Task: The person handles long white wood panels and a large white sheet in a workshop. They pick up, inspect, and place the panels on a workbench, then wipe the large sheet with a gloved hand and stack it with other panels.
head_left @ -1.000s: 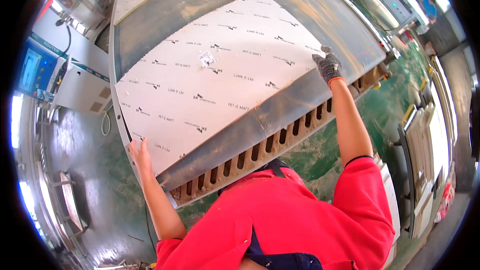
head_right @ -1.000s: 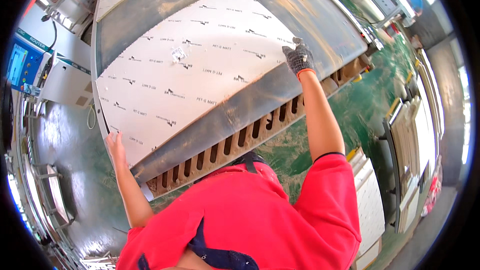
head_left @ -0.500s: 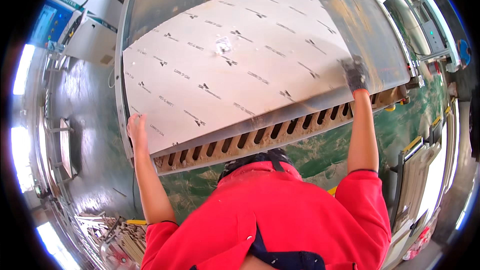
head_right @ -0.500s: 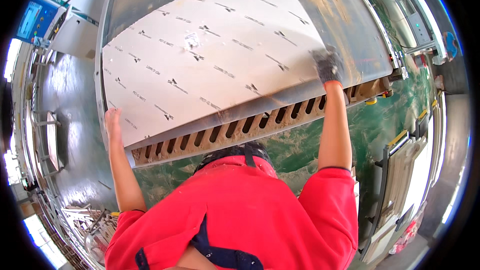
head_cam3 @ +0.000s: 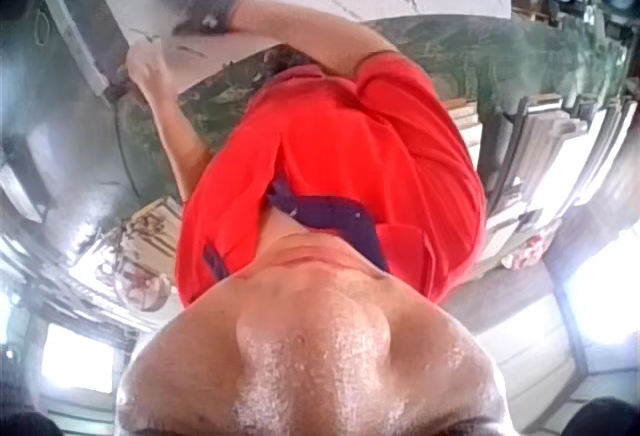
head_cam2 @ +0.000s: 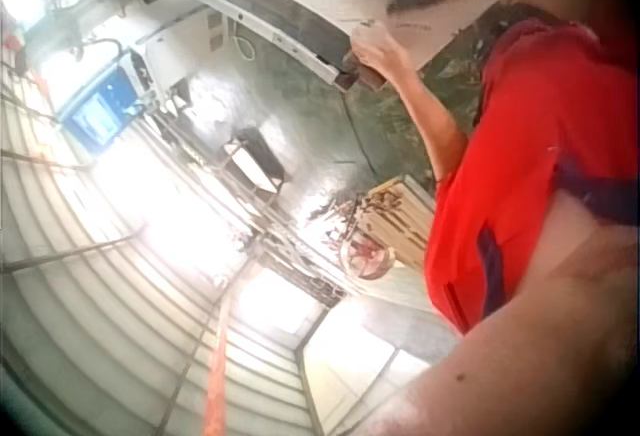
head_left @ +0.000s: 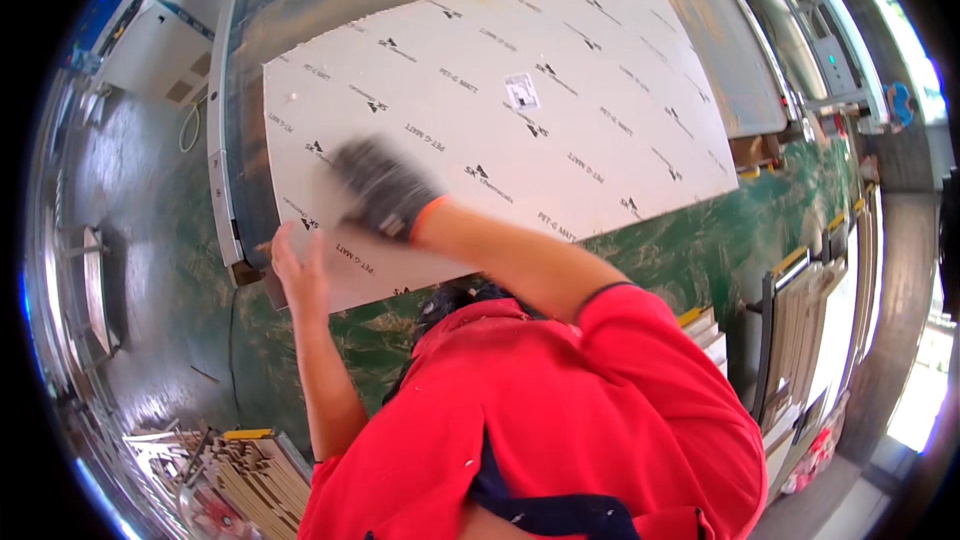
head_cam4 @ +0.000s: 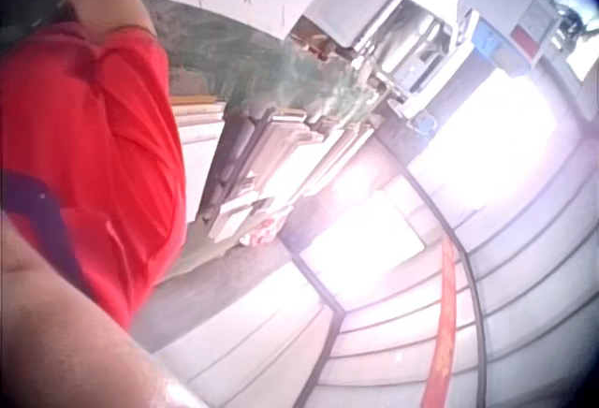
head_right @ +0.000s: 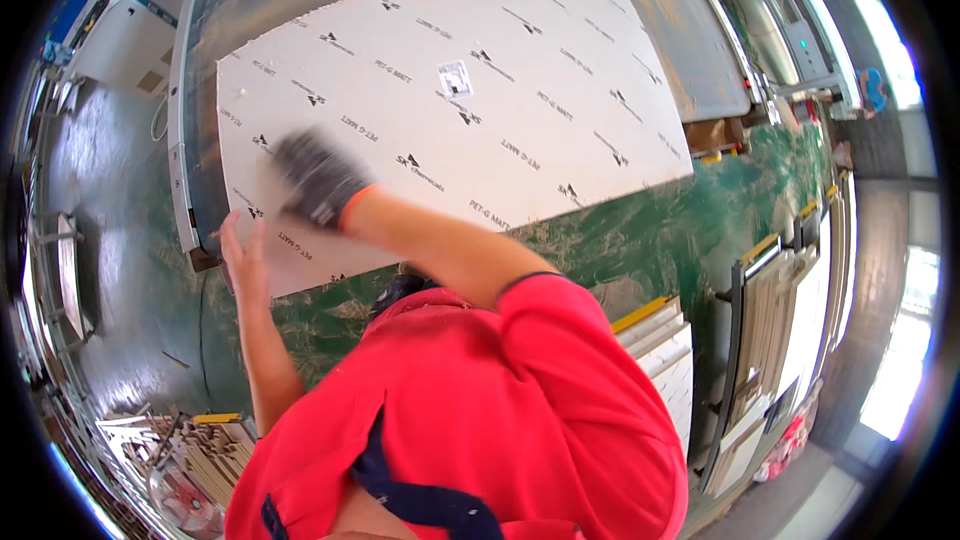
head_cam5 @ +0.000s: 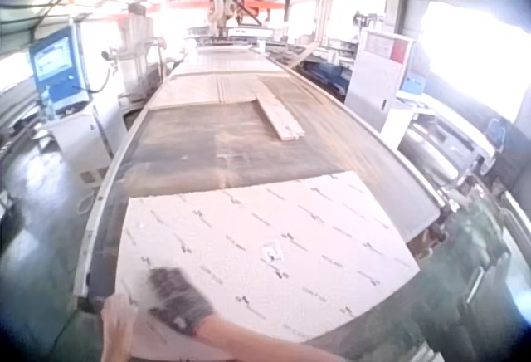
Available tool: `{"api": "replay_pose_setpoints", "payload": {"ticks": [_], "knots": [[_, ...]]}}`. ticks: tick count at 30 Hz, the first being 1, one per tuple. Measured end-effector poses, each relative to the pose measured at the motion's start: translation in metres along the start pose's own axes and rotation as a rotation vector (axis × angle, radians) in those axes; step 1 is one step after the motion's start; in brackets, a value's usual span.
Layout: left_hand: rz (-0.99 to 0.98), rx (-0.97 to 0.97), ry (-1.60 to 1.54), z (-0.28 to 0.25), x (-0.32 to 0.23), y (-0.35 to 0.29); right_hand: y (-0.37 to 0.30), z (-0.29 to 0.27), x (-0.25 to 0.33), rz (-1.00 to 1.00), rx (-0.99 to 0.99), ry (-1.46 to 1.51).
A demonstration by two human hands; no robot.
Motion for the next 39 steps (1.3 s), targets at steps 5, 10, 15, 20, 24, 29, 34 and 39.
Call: {"api": "replay_pose_setpoints", "payload": {"ticks": [5,10,15,20,24,29,34,39], "knots": [[-0.136,-0.136,-0.399,-0.045,0.036,-0.015,-0.045,-0.035,0.018,0.061,0.191,0.017],[-0.174,-0.146,-0.327,-0.077,0.055,-0.052,-0.258,-0.227,-0.263,0.379,0.205,-1.457],[-0.124,-0.099,-0.339,-0.064,0.055,-0.036,-0.307,-0.334,-0.273,1.104,-0.252,-0.882],[0.110,0.084,-0.101,-0.027,0.003,0.002,-0.161,-0.121,-0.109,0.501,0.033,-0.907],[0.315,0.279,0.409,0.009,-0.045,0.023,-0.121,-0.082,0.002,0.173,-0.090,-0.180],[0.360,0.338,0.551,0.013,-0.055,0.022,-0.183,-0.144,-0.139,0.462,-0.143,-0.655],[0.360,0.349,0.555,0.011,-0.055,0.022,-0.292,-0.298,-0.280,0.915,-0.417,-0.996],[0.403,0.355,0.571,0.012,-0.053,0.025,-0.219,-0.207,-0.201,0.734,-0.248,-0.810]]}}
Point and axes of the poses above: each hand's wrist, its own y-axis towards the middle knuckle, its own z-axis out of the palm, x = y × z, the point moved 7 cm from there along y, towards the middle knuckle, and after that the axes turned 9 degrees about z, right-handed, at the moved point
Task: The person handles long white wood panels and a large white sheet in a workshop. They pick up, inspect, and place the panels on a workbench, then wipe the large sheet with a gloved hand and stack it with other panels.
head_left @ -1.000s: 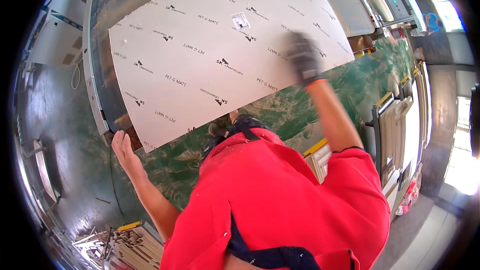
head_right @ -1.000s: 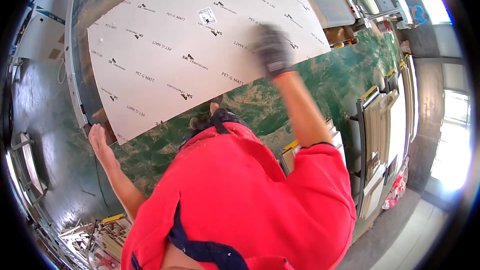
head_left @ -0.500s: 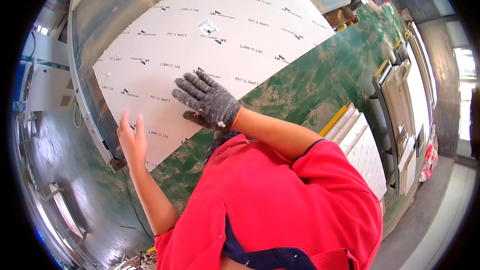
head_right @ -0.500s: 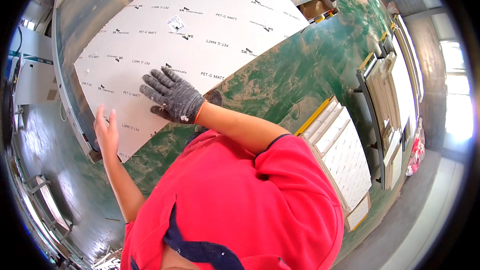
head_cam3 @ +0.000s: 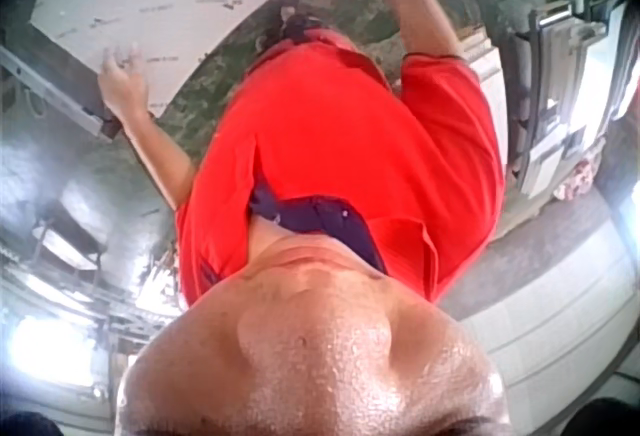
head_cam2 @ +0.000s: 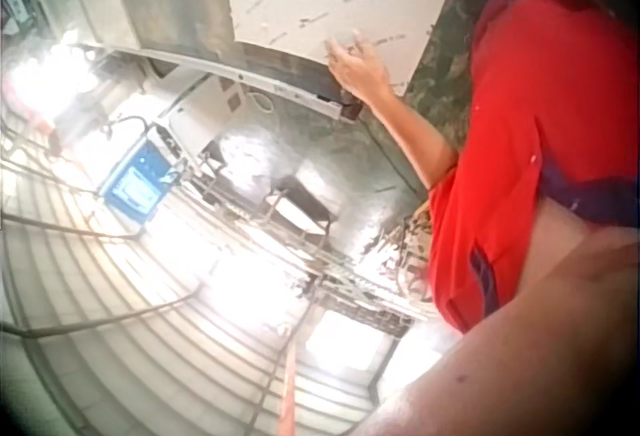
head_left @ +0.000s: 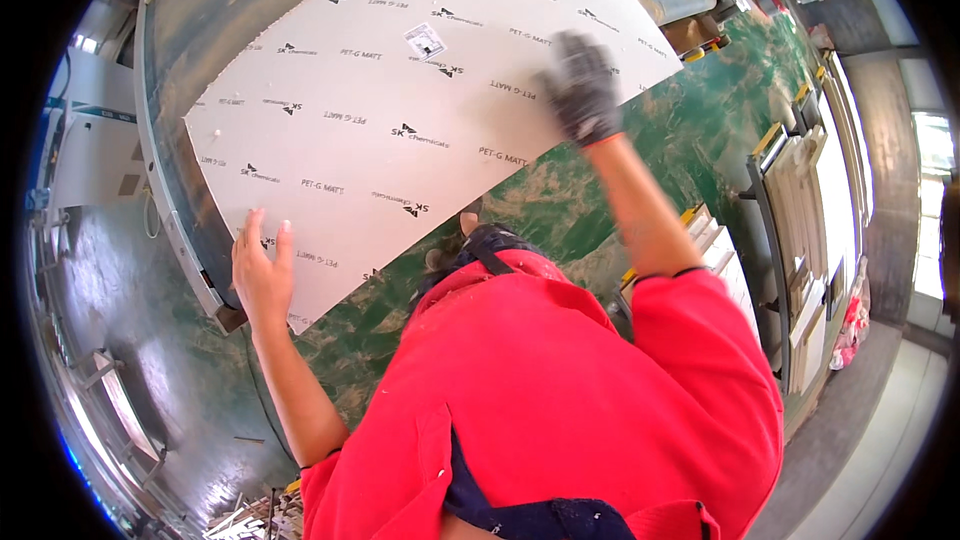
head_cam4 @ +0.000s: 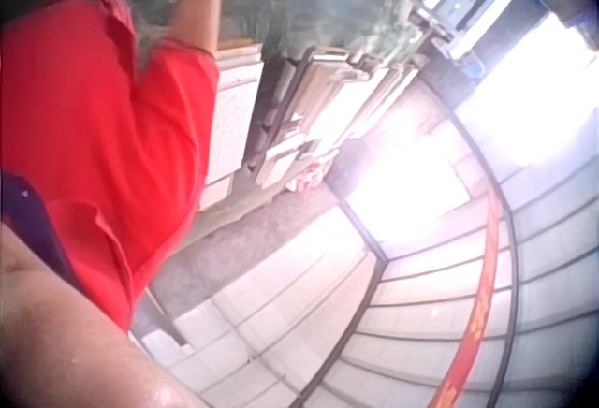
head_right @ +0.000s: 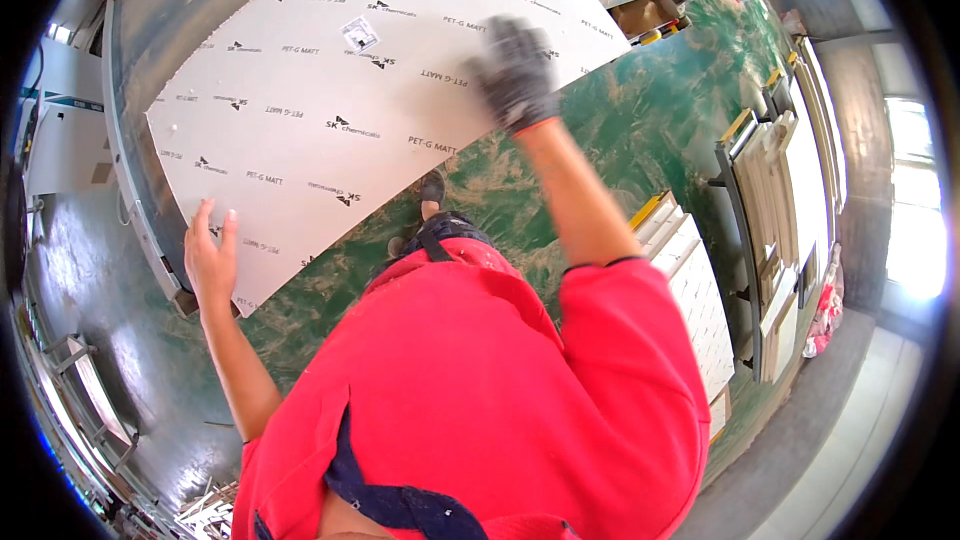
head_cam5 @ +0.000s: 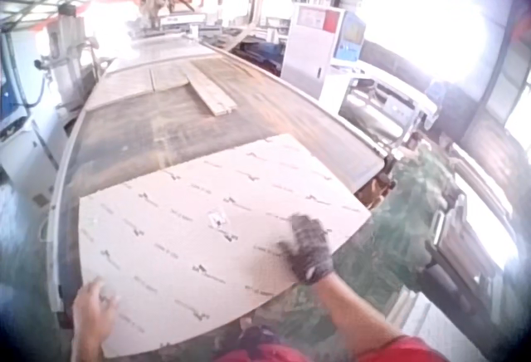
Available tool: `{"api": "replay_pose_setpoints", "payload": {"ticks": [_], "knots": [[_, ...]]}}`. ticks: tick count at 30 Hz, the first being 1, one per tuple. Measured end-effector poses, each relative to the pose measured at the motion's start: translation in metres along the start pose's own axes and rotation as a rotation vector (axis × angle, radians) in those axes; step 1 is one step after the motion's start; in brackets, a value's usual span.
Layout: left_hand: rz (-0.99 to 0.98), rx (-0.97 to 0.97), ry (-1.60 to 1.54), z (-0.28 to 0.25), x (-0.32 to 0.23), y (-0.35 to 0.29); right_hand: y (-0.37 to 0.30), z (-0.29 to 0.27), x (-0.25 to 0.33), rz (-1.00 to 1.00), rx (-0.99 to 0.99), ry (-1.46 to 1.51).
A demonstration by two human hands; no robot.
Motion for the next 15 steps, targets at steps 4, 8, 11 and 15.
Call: {"api": "replay_pose_setpoints", "payload": {"ticks": [4,8,11,15], "knots": [[-0.008,0.012,0.021,-0.005,-0.004,0.007,-0.088,-0.042,0.211,-0.371,0.182,0.419],[-0.027,0.040,0.108,-0.005,-0.008,0.016,-0.118,-0.073,0.270,-0.665,0.303,0.684],[-0.054,0.059,0.113,-0.011,-0.013,0.019,-0.090,-0.057,0.230,-0.506,0.299,0.625],[-0.090,0.030,0.130,-0.006,-0.013,0.020,-0.036,-0.019,0.120,-0.213,0.344,0.308]]}}
Point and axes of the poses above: each hand's wrist, its own y-axis towards the middle knuckle, its own z-axis out of the palm, x = y × z, the point moved 7 cm from there along y, towards the middle knuckle, and after that the axes turned 9 degrees about z, right-handed, at the moved point
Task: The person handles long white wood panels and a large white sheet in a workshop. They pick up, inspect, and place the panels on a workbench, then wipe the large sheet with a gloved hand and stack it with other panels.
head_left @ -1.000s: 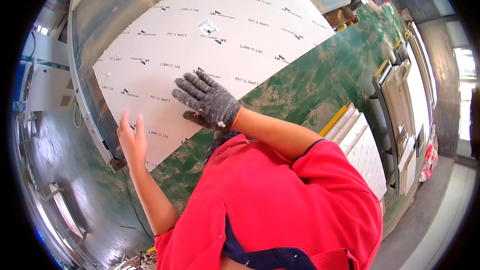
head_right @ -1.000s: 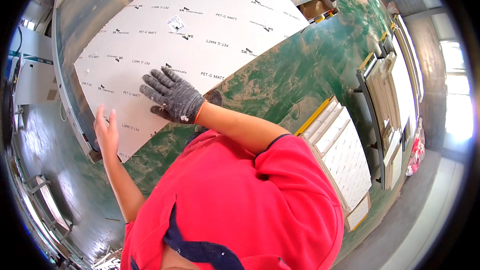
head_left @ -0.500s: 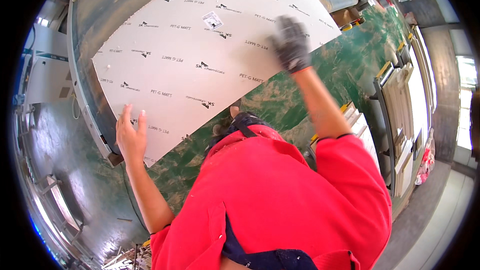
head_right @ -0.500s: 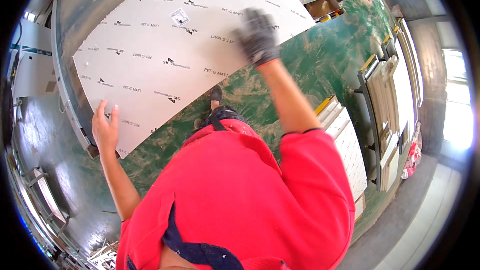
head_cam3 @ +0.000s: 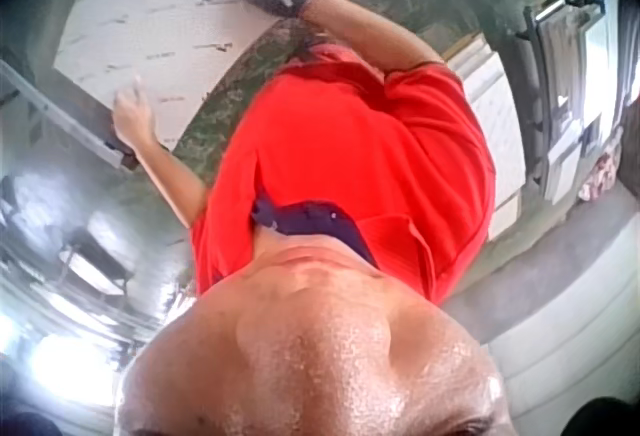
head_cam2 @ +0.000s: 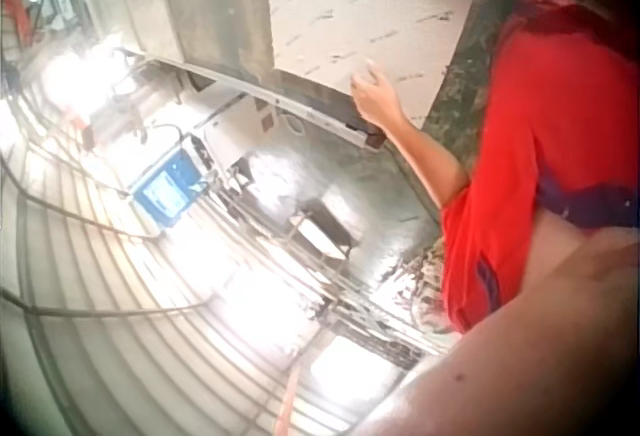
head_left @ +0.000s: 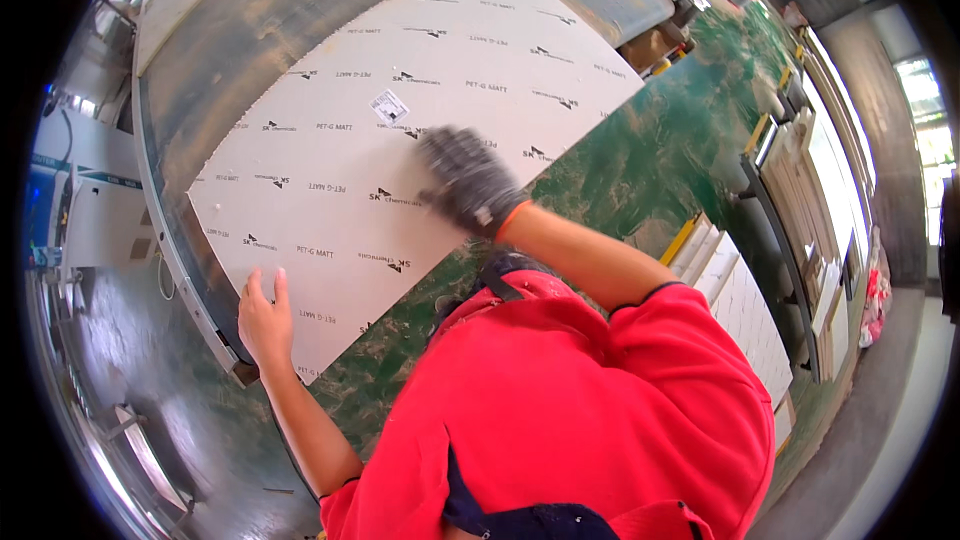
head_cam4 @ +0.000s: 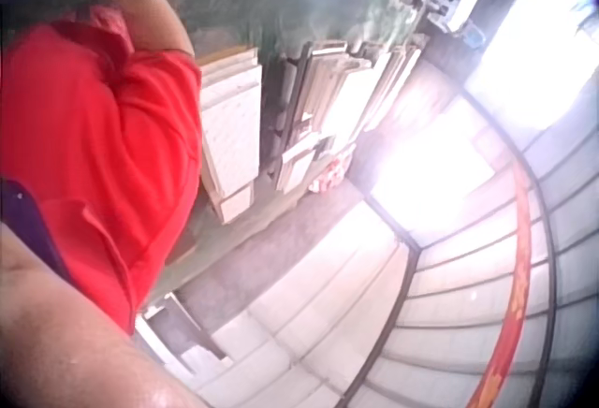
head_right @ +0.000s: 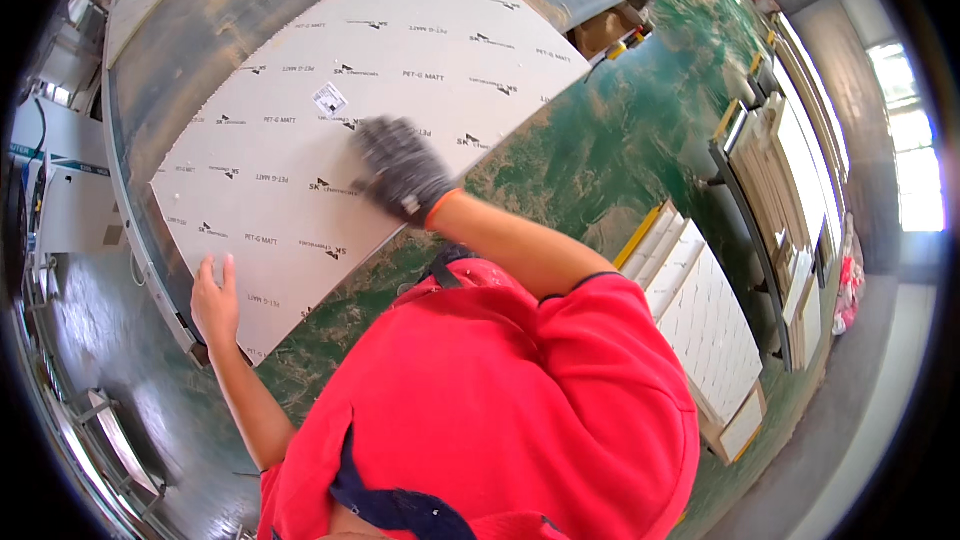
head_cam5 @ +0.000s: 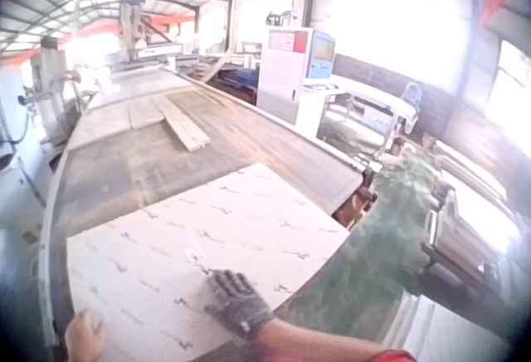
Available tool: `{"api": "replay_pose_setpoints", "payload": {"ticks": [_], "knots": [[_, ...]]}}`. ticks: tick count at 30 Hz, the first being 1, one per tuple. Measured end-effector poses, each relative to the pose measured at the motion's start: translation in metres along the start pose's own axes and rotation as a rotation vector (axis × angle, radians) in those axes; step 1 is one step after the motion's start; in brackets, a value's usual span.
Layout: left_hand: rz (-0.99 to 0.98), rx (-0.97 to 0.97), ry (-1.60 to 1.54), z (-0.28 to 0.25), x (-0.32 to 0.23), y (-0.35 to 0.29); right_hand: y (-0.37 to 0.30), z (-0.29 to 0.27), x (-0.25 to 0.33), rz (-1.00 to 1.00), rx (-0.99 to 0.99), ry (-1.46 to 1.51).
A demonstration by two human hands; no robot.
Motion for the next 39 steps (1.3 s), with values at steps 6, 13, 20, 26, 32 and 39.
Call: {"api": "replay_pose_setpoints", "payload": {"ticks": [6,13,20,26,32,39], "knots": [[-0.049,0.021,-0.010,0.000,-0.011,0.005,0.016,-0.055,-0.319,0.551,-0.084,-0.197],[-0.106,0.014,0.074,0.005,-0.014,0.014,0.020,-0.108,-0.421,0.708,-0.394,-0.393],[-0.170,0.128,0.230,0.016,-0.041,0.027,0.105,-0.056,-0.319,0.659,-0.214,-0.145],[-0.201,0.155,0.171,0.020,-0.048,0.025,0.205,-0.043,-0.318,0.573,-0.244,-0.076],[-0.276,0.222,0.096,0.018,-0.052,0.031,0.322,-0.029,-0.311,0.434,-0.218,-0.075],[-0.303,0.259,0.086,0.022,-0.051,0.027,0.389,-0.024,-0.272,0.311,-0.110,-0.173]]}}
Point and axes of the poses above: each hand's wrist, its own y-axis towards the middle knuckle, its own z-axis out of the palm, x = y × z, the point moved 7 cm from there along y, towards the middle knuckle, and after that the axes turned 9 degrees about z, right-handed, at the moved point
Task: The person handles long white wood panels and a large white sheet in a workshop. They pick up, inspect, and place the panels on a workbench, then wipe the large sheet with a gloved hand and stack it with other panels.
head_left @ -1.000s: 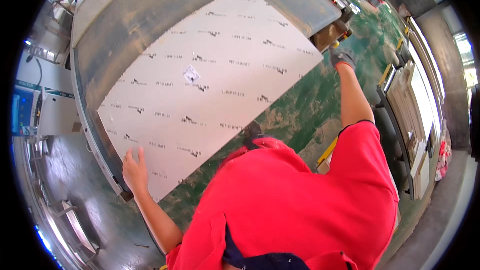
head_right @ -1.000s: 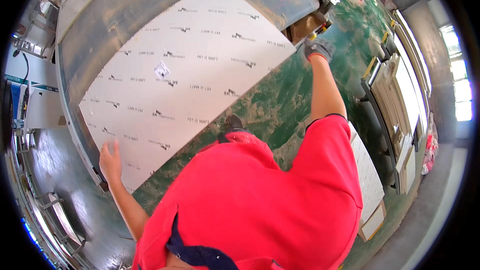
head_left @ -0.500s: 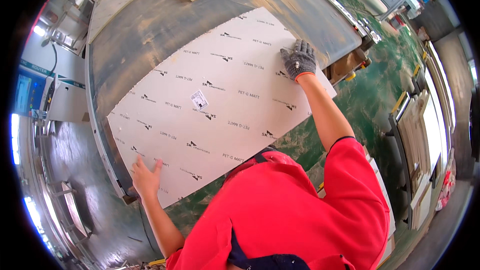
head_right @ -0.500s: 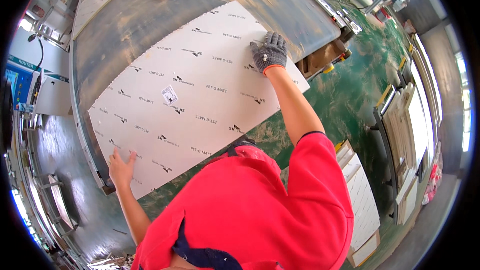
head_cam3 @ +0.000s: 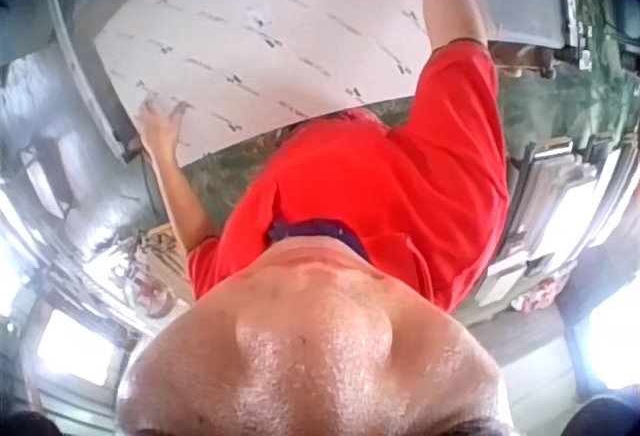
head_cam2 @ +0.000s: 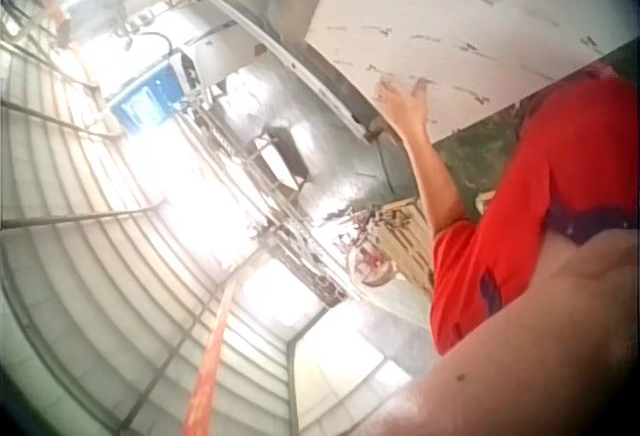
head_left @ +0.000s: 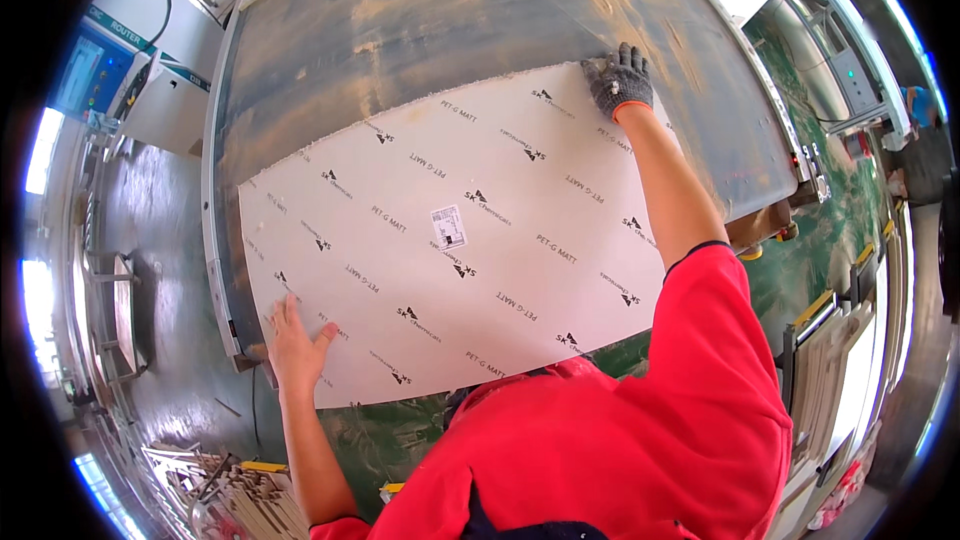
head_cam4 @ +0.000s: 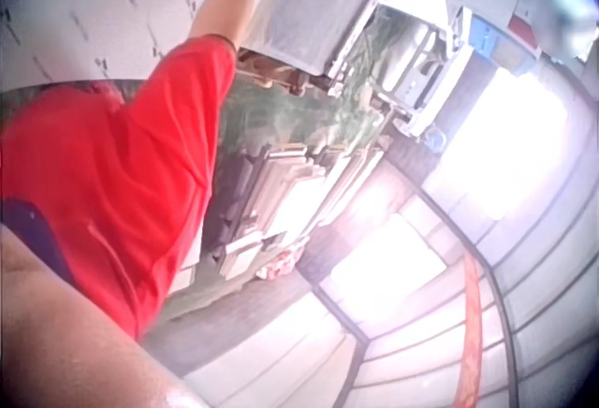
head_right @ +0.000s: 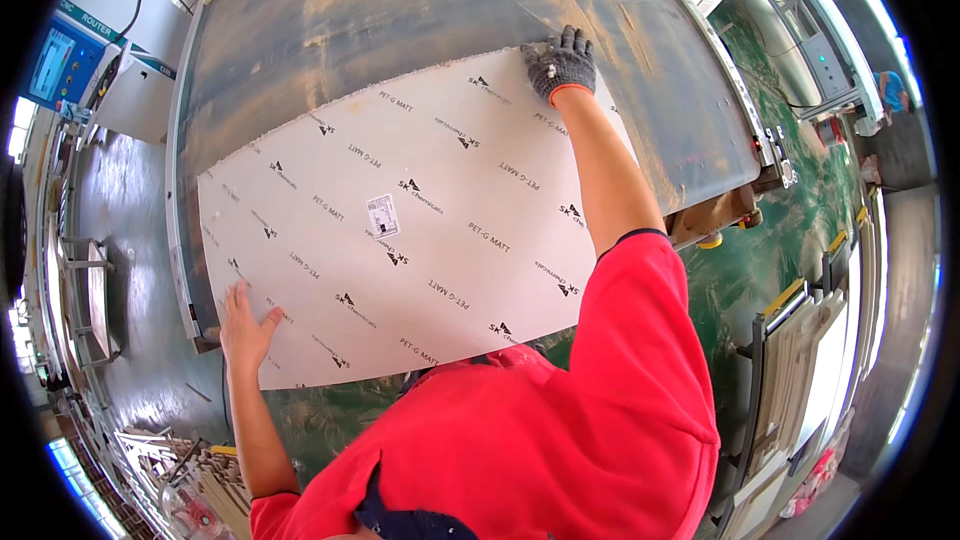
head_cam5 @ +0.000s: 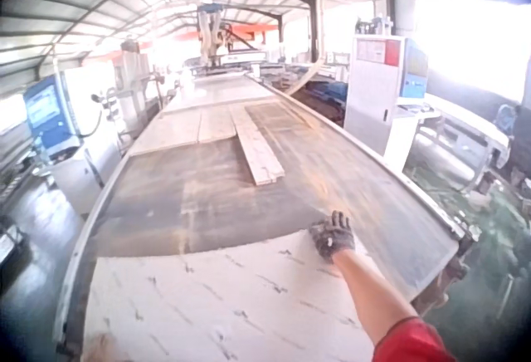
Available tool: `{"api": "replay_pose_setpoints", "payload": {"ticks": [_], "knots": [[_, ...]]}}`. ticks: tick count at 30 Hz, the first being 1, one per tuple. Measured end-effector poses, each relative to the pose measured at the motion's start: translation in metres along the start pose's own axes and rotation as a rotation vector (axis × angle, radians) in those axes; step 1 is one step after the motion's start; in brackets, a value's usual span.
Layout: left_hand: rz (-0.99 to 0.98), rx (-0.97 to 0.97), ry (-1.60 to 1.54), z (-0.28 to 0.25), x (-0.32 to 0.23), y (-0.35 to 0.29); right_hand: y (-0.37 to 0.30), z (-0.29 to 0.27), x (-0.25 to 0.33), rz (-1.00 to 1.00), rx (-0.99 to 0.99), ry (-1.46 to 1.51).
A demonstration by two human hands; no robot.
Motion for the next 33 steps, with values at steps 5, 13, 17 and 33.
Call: {"api": "replay_pose_setpoints", "payload": {"ticks": [5,13,17,33], "knots": [[-0.018,0.012,0.016,0.008,-0.003,0.004,-0.056,-0.003,0.095,-0.195,0.038,-0.031],[-0.006,0.045,0.035,0.003,0.005,0.013,-0.130,-0.020,0.229,-0.486,0.145,0.147],[-0.035,0.083,0.025,0.016,0.020,0.004,-0.087,-0.006,0.157,-0.426,-0.097,0.052],[-0.035,0.135,0.034,0.002,-0.002,0.015,-0.107,-0.012,0.188,-0.486,0.017,0.189]]}}
Point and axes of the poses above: each hand's wrist, its own y-axis towards the middle knuckle, its own z-axis out of the palm, x = y × z, the point moved 7 cm from there along y, towards the middle knuckle, and after that the axes turned 9 degrees about z, right-handed, at the moved point
